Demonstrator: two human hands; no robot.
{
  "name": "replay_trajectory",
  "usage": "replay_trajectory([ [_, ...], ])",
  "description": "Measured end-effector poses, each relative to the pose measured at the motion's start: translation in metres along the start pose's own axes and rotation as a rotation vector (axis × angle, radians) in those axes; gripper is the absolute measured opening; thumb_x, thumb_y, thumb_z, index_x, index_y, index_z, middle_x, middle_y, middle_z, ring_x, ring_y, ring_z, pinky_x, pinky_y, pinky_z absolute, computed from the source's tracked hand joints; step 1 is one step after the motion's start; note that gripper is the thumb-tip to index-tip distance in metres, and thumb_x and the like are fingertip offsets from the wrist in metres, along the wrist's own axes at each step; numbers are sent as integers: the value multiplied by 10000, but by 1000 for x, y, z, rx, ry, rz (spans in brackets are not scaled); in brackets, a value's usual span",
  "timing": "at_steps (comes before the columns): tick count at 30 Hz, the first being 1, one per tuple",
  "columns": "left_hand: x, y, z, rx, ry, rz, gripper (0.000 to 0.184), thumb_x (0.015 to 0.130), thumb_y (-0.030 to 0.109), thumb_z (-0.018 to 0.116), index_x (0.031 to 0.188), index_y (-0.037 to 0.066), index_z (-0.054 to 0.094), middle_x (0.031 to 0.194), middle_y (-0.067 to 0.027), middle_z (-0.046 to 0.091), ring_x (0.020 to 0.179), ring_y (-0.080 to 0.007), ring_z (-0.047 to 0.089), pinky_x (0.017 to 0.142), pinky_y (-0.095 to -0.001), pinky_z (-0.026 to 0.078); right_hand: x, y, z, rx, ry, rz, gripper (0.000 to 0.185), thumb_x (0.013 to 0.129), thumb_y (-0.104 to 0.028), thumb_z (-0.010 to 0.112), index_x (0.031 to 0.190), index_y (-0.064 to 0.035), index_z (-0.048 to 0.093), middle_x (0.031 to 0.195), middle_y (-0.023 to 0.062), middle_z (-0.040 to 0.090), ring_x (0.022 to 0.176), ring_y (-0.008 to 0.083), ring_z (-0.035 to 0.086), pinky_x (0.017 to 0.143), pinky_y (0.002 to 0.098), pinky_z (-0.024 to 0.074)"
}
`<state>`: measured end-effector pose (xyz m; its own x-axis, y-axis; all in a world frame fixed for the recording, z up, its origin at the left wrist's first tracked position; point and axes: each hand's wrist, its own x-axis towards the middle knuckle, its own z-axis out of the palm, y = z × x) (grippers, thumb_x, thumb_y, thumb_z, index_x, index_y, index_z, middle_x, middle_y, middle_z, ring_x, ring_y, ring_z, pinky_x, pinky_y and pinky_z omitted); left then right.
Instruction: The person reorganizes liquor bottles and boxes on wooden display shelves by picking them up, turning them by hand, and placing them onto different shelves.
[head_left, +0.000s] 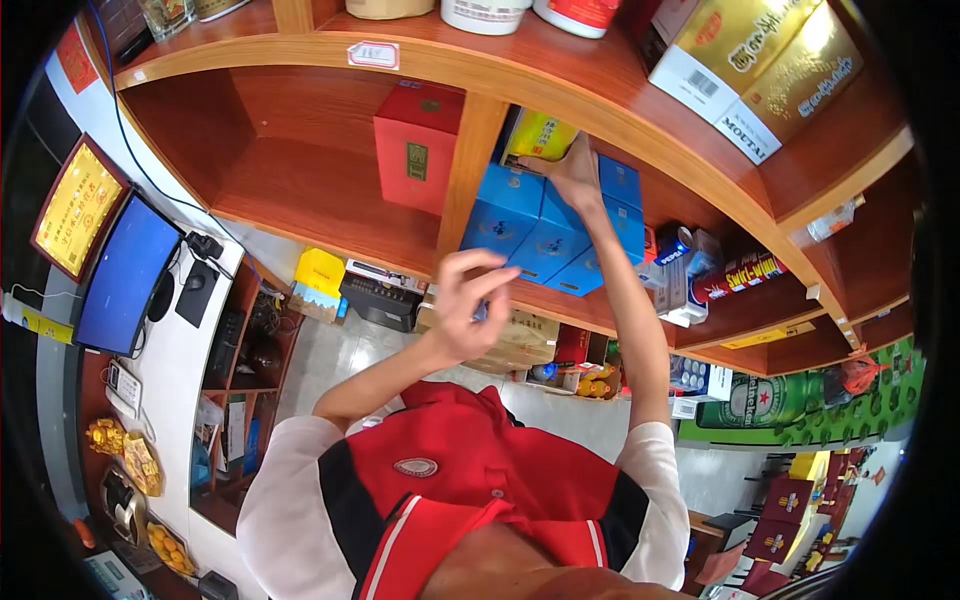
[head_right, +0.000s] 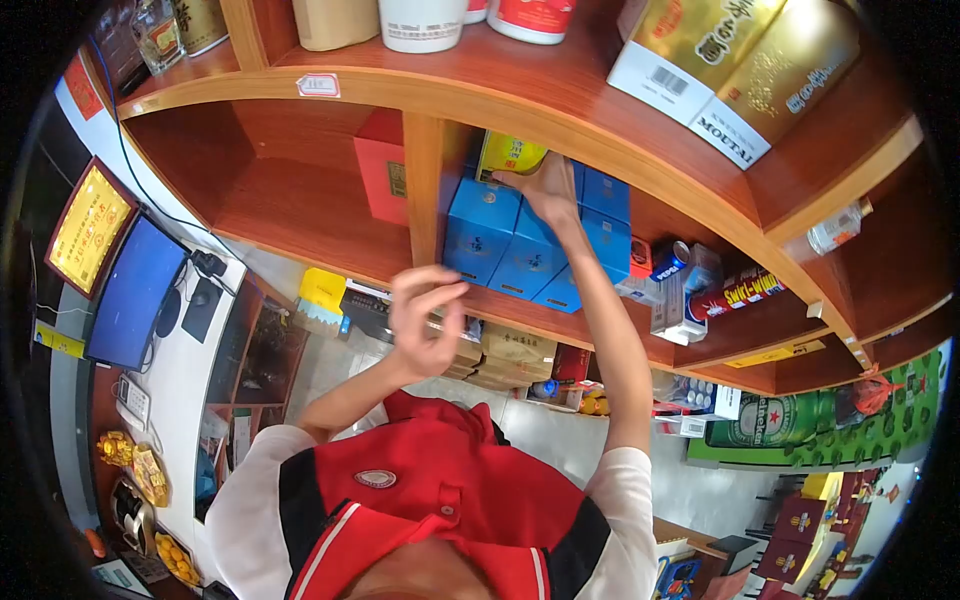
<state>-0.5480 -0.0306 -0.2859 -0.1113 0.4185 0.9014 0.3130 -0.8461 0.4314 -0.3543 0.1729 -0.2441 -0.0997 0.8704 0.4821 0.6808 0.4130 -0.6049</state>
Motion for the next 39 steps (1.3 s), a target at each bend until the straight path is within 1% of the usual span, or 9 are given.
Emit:
replay_trajectory([
  [2,-8,-11,-28,7,96,-168,264,859,-60,650,1108,16,691,1120,-159,592,980,-295,606,840,-384,520,14,-2,13,-39,60,-135,690,696,-296,960,1222,32,656,1179,198,732,1022,387,705,902,425,552],
  [7,-9,-116,-71,229,117,-440,231,904,3,667,1132,35,664,1142,-132,552,951,-241,536,850,-371,471,21,-14,16,-2,42,-51,518,745,-250,937,1147,-9,715,1106,158,762,1023,309,725,889,401,555],
  [11,46,-200,-76,367,85,-336,326,896,124,756,1202,61,664,1270,-208,540,1195,-378,552,1025,-459,468,21,-34,15,-78,59,-54,521,752,-230,934,1176,-20,715,1121,145,765,1001,283,726,880,387,559],
  [18,97,-296,-78,153,-278,-386,547,890,368,806,1362,138,653,1411,-197,514,1328,-381,509,1099,-467,444,-12,-7,13,138,310,-10,713,805,-91,888,1380,-8,474,1312,152,615,1218,264,604,1065,390,479],
  [21,97,-297,-84,27,-342,-445,548,888,368,811,1360,137,653,1418,-195,526,1361,-365,507,1116,-460,441,-61,-15,5,243,528,129,589,897,-34,801,1379,-13,465,1279,141,624,1197,228,607,1041,372,483],
  [27,87,-299,-94,74,-356,-282,596,832,263,872,1347,72,643,1455,-230,560,1372,-379,533,1136,-464,434,-164,-95,13,243,628,142,205,912,72,700,1090,17,613,1107,129,663,1032,207,651,949,349,519],
  [30,73,-284,-101,66,-320,-244,680,743,193,932,1334,35,636,1489,-230,549,1396,-361,525,1135,-452,450,-187,-142,29,-5,435,-87,247,802,77,762,1011,-20,673,877,118,725,813,275,705,771,358,558],
  [35,50,-264,-114,26,-337,-304,677,741,33,888,1362,31,617,1513,-220,539,1401,-334,532,1122,-426,480,-155,-197,87,153,102,-200,256,822,41,762,1059,9,669,1130,169,687,1053,346,675,880,416,555],
  [39,40,-258,-125,-52,-263,-386,713,736,-16,863,1397,30,599,1547,-203,516,1399,-300,539,1121,-411,477,-106,-204,117,-270,22,-199,480,821,-74,706,1279,-1,585,1413,221,507,1361,386,476,1114,478,441],
])
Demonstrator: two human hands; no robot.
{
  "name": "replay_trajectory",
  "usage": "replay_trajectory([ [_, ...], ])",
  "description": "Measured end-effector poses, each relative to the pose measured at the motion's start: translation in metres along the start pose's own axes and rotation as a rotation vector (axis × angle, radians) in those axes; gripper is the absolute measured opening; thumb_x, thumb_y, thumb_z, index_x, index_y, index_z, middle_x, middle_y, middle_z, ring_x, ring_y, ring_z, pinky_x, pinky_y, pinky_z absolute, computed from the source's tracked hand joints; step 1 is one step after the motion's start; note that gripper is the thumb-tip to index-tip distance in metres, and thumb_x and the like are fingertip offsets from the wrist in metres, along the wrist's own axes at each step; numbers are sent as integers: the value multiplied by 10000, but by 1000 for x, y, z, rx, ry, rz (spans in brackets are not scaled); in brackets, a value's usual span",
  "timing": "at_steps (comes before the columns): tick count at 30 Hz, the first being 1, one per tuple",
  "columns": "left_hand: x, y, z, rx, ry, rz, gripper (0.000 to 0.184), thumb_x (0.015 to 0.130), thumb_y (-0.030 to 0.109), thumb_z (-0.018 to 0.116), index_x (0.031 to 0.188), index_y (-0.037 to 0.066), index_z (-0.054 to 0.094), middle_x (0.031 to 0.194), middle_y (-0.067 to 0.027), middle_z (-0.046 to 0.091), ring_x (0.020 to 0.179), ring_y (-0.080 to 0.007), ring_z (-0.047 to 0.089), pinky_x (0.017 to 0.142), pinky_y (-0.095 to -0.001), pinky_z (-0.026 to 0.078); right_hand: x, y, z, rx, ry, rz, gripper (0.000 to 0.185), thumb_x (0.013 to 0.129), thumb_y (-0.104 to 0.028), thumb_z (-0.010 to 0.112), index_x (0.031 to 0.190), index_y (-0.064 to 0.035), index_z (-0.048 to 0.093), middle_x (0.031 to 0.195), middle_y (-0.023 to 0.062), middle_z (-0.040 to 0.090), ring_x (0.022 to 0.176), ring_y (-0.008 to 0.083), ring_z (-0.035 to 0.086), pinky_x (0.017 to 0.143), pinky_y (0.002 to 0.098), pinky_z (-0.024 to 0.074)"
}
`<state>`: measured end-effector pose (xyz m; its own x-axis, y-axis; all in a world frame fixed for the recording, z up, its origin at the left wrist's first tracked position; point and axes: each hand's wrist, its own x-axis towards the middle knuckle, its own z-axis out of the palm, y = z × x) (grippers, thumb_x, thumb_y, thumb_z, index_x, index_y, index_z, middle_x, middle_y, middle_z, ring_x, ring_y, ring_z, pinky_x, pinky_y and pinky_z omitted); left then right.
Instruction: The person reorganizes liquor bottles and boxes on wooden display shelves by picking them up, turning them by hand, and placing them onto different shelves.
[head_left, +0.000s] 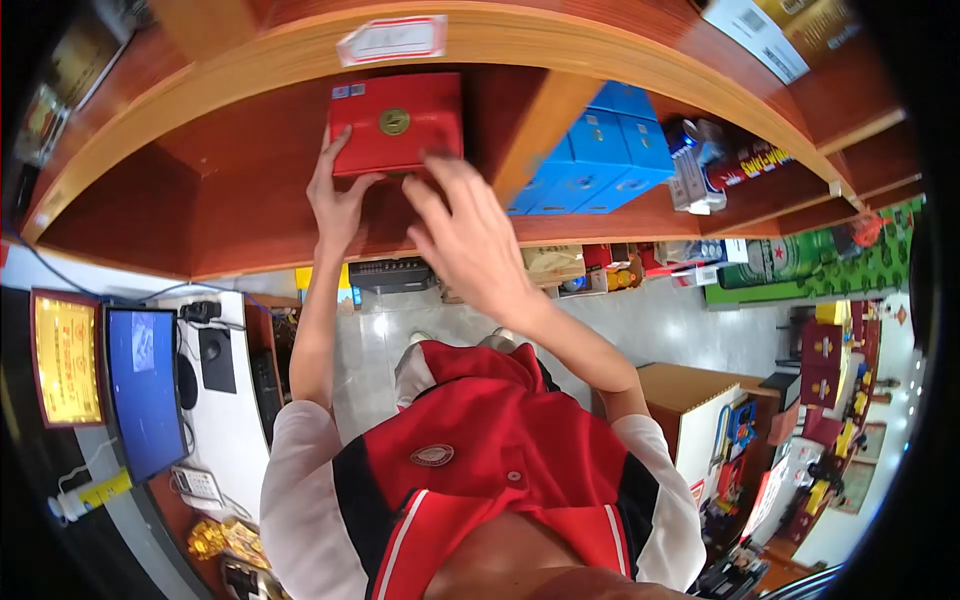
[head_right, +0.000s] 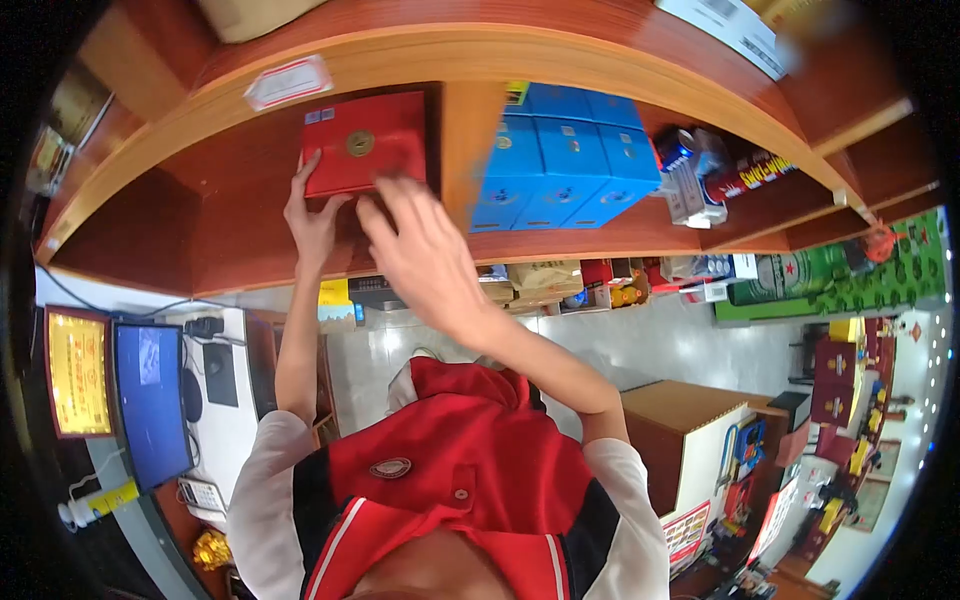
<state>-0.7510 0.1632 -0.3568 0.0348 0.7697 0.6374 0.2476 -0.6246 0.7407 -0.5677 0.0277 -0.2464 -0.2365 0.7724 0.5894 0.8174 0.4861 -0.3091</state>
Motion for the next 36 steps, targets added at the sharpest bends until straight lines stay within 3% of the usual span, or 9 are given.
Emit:
replay_trajectory([
  [5,-6,-8,-31,40,55,-45,714,748,-42,834,1413,20,584,1538,-190,531,1371,-284,558,1115,-399,479,18,7,23,68,-23,13,700,817,-14,738,1448,19,437,1573,258,369,1476,439,356,1190,494,384],
  [7,-8,-16,-48,-72,88,-85,695,778,-83,782,1431,20,569,1479,-155,583,1310,-250,588,1103,-383,486,21,5,34,147,22,167,852,808,-2,785,1531,30,337,1618,275,303,1510,453,294,1225,488,345],
  [11,-14,-19,-74,-231,122,-219,693,808,-102,739,1461,31,549,1409,-115,611,1251,-203,599,1097,-369,485,35,23,75,249,-8,211,1091,753,-90,882,1596,43,202,1654,281,239,1527,442,270,1261,461,288],
  [14,-15,-28,-92,-292,119,-233,699,822,-95,730,1479,45,539,1401,-101,600,1253,-185,590,1092,-366,489,44,39,100,520,-112,325,1143,731,-114,913,1601,25,185,1650,288,243,1506,435,330,1237,457,339],
  [20,-31,-73,-113,-598,147,-390,717,882,43,794,1522,59,472,1456,-111,567,1292,-199,575,1099,-390,499,59,60,129,232,-153,137,1319,621,-235,973,1629,-10,152,1700,241,151,1586,391,124,1299,508,158],
  [25,-45,-88,-121,-842,195,-312,831,886,275,838,1561,72,398,1489,-116,548,1337,-233,565,1119,-447,495,79,47,142,66,-165,3,1353,564,-285,978,1636,-53,185,1593,263,292,1497,439,285,1225,574,253],
  [29,-54,-86,-127,-712,207,-349,907,906,480,777,1589,61,354,1569,-123,470,1378,-239,532,1115,-443,474,80,31,129,30,-242,-50,1316,564,-304,974,1624,-52,235,1519,270,341,1387,446,382,1180,564,315],
  [33,-45,-32,-149,-507,223,-269,894,922,400,800,1615,68,342,1511,-123,524,1308,-201,569,1062,-349,482,51,23,121,223,-237,55,1294,567,-347,979,1615,-43,284,1492,281,378,1339,437,422,1141,523,385],
  [36,-47,16,-159,-281,222,-223,908,950,521,728,1623,58,332,1471,-130,557,1297,-199,569,1089,-329,443,24,23,117,370,-202,89,1305,561,-361,984,1618,-42,289,1459,268,440,1319,407,483,1135,483,415],
])
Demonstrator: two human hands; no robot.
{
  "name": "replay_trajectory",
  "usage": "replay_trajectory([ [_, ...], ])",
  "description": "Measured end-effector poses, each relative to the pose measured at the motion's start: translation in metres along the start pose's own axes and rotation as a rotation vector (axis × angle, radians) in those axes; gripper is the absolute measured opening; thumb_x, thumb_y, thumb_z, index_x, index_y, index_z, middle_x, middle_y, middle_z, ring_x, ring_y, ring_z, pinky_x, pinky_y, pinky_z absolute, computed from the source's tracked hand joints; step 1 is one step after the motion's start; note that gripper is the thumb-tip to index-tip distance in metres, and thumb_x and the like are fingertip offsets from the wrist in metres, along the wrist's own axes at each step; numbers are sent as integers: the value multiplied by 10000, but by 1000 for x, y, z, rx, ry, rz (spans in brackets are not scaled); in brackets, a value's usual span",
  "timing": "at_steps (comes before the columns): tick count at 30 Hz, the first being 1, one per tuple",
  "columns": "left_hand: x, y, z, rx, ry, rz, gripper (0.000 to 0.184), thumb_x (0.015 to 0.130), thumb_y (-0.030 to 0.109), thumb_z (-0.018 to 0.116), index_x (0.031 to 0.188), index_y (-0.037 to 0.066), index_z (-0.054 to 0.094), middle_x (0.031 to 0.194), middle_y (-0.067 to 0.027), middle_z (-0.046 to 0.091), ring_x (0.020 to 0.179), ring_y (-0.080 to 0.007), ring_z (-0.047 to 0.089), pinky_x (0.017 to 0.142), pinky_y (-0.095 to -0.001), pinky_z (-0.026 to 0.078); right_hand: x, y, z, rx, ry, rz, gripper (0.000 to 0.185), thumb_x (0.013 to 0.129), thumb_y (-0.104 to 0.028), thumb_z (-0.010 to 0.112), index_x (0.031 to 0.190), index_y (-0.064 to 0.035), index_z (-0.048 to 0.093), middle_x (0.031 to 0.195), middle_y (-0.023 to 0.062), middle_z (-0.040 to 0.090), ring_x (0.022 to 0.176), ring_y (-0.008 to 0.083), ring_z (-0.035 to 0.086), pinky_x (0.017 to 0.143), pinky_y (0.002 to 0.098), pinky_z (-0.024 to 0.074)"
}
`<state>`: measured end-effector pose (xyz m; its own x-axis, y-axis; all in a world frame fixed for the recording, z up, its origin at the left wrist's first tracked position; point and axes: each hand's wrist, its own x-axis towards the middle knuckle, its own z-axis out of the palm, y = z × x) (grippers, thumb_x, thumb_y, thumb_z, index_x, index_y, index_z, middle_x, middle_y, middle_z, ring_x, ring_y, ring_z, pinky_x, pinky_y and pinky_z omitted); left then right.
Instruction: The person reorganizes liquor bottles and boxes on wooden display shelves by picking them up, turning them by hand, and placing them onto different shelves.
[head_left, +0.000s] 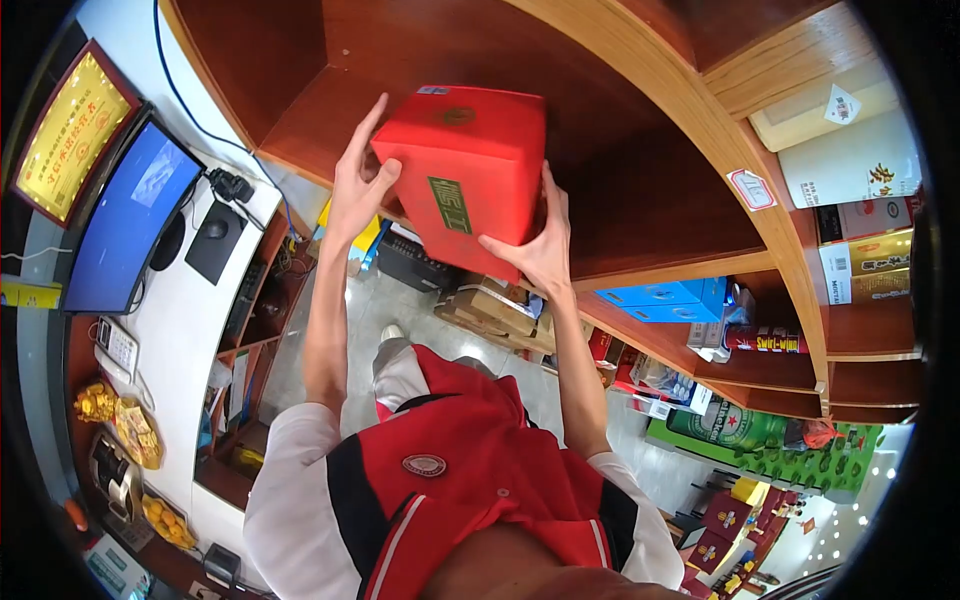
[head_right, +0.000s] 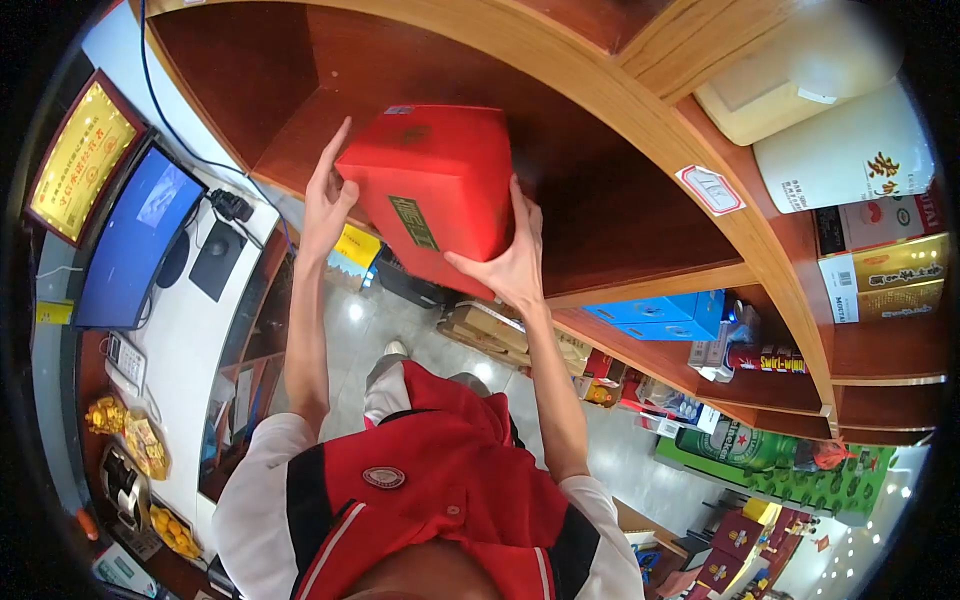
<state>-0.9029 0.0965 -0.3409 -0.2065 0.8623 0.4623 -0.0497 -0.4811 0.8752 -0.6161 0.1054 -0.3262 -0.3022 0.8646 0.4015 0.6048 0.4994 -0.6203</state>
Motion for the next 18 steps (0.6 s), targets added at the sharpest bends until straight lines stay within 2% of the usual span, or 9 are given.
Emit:
replay_trajectory([
  [2,-13,13,-3,32,-63,-93,909,982,657,583,1616,50,347,1451,-155,579,1289,-213,577,1112,-372,430,-20,4,1,341,-48,163,1284,590,-367,976,1619,-29,284,1464,250,473,1305,356,533,1137,471,422],
  [3,-16,30,7,-11,-73,-43,897,1011,713,440,1609,49,364,1463,-179,580,1320,-238,564,1151,-406,389,-31,4,2,462,-51,196,1170,637,-322,960,1581,-12,342,1449,215,521,1289,310,568,1123,460,441],
  [6,-34,21,11,24,-63,28,831,1046,655,418,1602,39,372,1506,-194,549,1375,-266,529,1189,-428,340,-62,-3,-5,767,-135,408,1041,673,-313,934,1517,0,411,1407,177,569,1310,290,558,1105,450,462],
  [7,-41,14,14,17,-62,46,774,1070,601,410,1591,28,388,1523,-186,539,1446,-286,458,1225,-429,283,-79,4,0,888,-122,470,882,722,-308,884,1443,-5,477,1356,147,604,1296,279,575,1083,436,479],
  [8,-51,10,21,-28,-50,31,727,1081,542,437,1588,24,392,1536,-175,529,1457,-286,440,1224,-434,283,-97,7,2,900,-125,483,882,722,-308,884,1443,-5,477,1356,147,604,1296,279,575,1083,436,479],
  [10,-72,18,38,-16,-27,31,699,1080,496,467,1584,18,397,1548,-172,520,1473,-303,415,1229,-440,272,-127,9,4,1284,-175,802,808,767,-346,828,1426,-2,510,1346,146,623,1257,273,608,1038,416,516],
  [11,-80,25,35,149,-89,65,687,1077,471,484,1578,10,403,1567,-181,500,1479,-317,388,1236,-444,242,-139,13,6,1292,-175,810,808,767,-346,828,1426,-2,510,1346,146,623,1257,273,608,1038,416,516],
  [14,-105,49,48,91,-61,26,673,1080,461,473,1569,2,415,1580,-181,487,1485,-320,357,1239,-448,212,-178,30,11,1459,-185,935,745,789,-361,798,1398,-8,551,1300,146,666,1168,272,669,981,409,562],
  [18,-136,79,71,107,-22,-5,658,1093,435,429,1550,-38,420,1585,-190,481,1467,-304,366,1238,-437,199,-208,49,17,1630,-182,831,741,763,-423,805,1349,-15,606,1219,119,719,1045,277,727,878,417,624],
])
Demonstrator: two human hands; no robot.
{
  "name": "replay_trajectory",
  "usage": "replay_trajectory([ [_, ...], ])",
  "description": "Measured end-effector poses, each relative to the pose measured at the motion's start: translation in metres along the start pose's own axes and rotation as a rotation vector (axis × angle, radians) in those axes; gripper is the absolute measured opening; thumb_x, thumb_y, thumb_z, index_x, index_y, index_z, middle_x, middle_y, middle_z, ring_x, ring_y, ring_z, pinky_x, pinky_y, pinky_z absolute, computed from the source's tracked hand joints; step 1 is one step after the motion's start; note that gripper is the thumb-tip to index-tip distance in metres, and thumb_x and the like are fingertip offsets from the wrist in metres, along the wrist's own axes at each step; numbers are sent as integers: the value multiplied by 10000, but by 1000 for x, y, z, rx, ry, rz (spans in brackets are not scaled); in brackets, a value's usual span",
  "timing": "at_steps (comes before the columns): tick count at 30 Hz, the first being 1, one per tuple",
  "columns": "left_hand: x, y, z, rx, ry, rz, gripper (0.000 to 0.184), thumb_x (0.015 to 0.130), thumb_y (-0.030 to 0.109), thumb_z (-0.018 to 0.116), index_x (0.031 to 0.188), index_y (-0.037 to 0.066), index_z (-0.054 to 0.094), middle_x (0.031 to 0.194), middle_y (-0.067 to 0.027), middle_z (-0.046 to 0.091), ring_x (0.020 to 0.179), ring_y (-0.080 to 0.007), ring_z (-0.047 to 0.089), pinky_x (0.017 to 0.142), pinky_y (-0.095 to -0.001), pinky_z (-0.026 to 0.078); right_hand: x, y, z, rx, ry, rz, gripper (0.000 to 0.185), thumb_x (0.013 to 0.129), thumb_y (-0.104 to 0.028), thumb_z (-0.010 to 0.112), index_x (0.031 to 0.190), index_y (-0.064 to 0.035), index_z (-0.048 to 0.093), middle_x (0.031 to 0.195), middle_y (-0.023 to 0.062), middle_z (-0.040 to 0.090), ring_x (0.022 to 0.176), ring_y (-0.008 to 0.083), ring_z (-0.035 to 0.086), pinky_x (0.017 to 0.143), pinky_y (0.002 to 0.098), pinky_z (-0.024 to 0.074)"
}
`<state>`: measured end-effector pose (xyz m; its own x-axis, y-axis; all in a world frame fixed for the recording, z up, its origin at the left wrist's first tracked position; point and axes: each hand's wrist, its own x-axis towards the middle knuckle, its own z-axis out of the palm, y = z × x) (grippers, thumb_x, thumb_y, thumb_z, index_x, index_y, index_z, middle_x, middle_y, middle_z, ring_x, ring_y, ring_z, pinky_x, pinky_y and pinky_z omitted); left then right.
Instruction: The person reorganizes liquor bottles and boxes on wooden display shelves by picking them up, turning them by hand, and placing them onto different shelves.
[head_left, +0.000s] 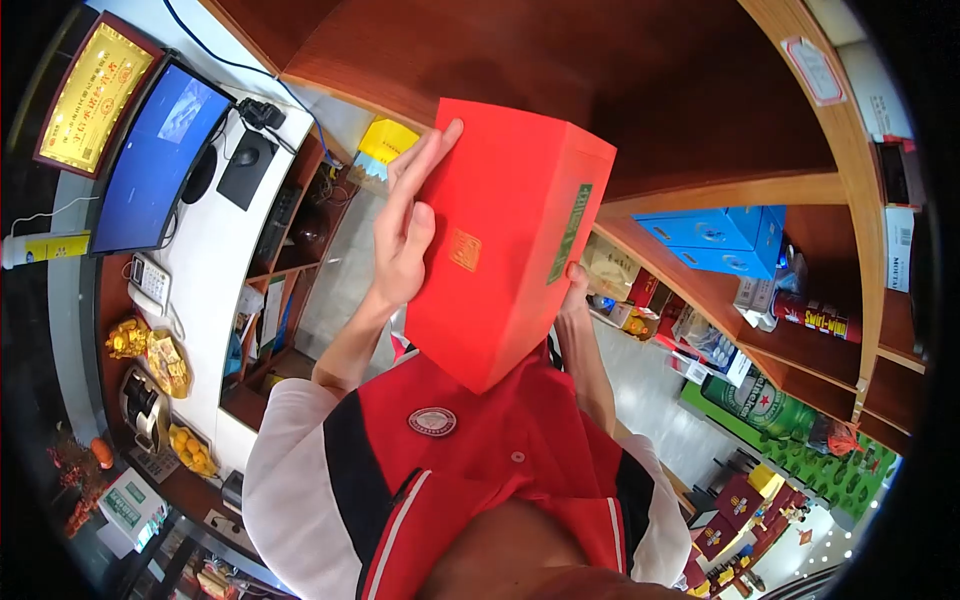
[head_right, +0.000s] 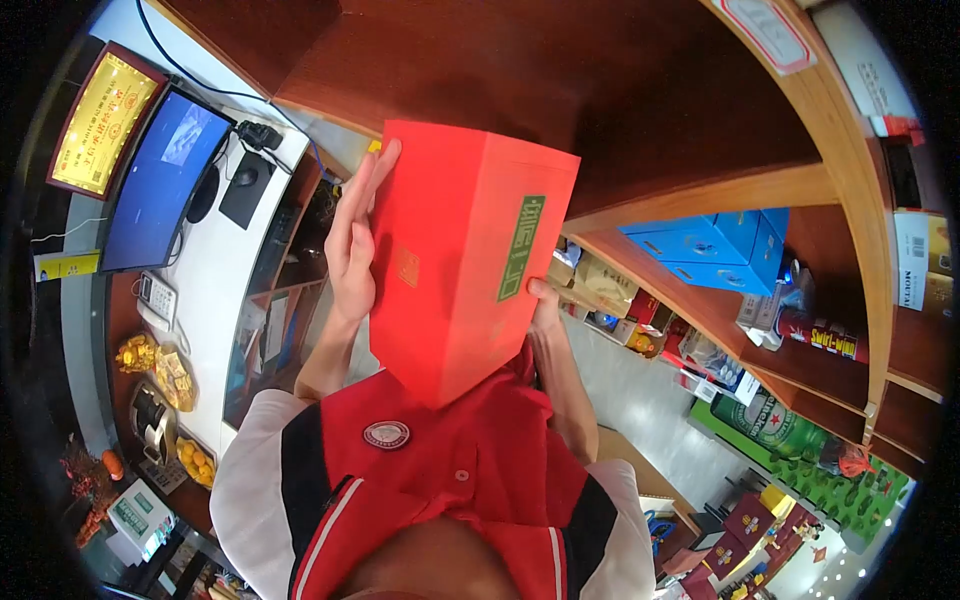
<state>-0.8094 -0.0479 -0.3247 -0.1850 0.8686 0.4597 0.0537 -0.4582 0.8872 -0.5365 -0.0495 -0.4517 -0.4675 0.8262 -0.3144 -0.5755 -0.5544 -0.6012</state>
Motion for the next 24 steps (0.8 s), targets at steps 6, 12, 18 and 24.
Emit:
replay_trajectory([
  [6,-31,35,39,73,-60,61,584,1072,350,512,1500,-46,486,1549,-235,507,1457,-361,371,1236,-483,198,-34,15,-56,101,-79,36,781,725,-443,826,1342,-12,614,1194,124,729,1038,275,731,840,412,636],
  [12,-56,36,102,247,-182,96,567,1003,359,606,1420,-26,597,1553,-225,508,1457,-402,380,1214,-525,232,-102,5,-101,114,56,95,793,714,-446,830,1340,-9,616,1186,128,733,1032,274,734,837,415,638],
  [18,-73,40,197,294,-404,166,577,943,382,675,1375,-1,652,1569,-223,489,1460,-419,368,1204,-544,232,-171,8,-184,324,46,76,788,715,-439,829,1334,0,618,1185,140,736,1019,280,737,848,428,634],
  [24,-85,38,308,285,-722,211,643,986,470,618,1463,40,586,1643,-234,363,1479,-434,358,1206,-512,270,-244,-28,-210,386,212,-328,739,756,-419,814,1333,-2,614,1194,138,733,1028,298,731,882,440,621],
])
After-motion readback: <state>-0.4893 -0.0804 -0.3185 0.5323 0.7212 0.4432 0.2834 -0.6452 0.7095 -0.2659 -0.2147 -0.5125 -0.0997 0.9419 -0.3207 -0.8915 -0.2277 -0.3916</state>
